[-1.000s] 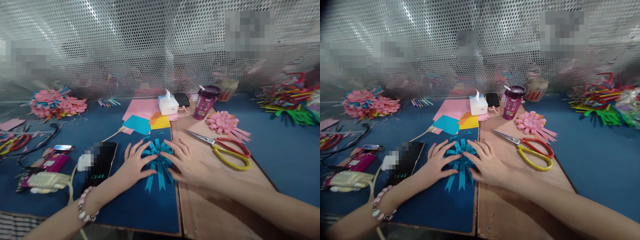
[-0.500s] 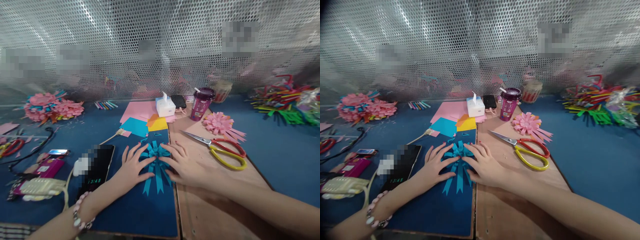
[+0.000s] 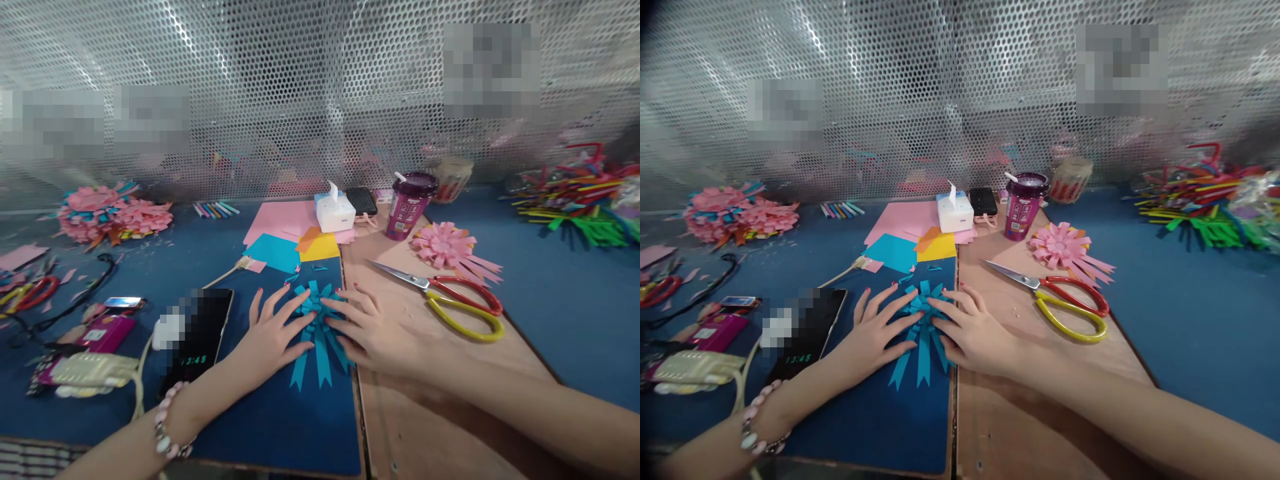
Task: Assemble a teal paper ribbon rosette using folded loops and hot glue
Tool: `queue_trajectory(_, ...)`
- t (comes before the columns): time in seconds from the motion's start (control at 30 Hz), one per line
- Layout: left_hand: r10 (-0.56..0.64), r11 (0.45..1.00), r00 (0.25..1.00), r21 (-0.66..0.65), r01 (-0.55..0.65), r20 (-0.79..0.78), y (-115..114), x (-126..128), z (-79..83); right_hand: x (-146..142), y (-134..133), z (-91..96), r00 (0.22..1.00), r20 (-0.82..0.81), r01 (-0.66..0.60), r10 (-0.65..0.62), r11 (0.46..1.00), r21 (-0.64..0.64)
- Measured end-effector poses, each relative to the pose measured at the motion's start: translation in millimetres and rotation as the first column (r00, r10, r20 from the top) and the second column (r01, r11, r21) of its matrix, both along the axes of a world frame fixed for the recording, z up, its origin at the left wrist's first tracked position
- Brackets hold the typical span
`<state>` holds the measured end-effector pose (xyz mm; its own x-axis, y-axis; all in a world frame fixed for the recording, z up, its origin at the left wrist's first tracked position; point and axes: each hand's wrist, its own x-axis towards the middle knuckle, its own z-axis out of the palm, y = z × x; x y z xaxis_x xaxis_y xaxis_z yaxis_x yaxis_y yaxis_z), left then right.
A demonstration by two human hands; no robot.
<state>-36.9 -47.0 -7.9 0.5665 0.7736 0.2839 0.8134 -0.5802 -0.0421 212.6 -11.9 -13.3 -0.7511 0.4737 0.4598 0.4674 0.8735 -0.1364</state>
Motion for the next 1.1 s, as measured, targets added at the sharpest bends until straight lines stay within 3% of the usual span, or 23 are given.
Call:
queue_trajectory(0.5, 0.011, 1.0, 1.0, 0.009, -0.011, -0.004, 1.6, -3.5, -2.5, -1.4, 0.6, -2.8, 0.998, -0.055, 0.046, -0.045, 0.998, 0.032)
queue_trajectory(0.83, -0.021, 0.995, 0.998, -0.1, 0.016, -0.053, -0.2, -4.2, 1.2, -1.6, -0.1, 0.4, 0.997, -0.063, 0.043, -0.042, 0.999, 0.016)
queue_trajectory(1.1, -0.04, 0.999, 0.998, -0.036, 0.038, -0.042, 0.1, -4.1, -3.4, -1.8, 0.9, -1.5, 0.998, -0.056, 0.034, -0.032, 0.999, 0.029)
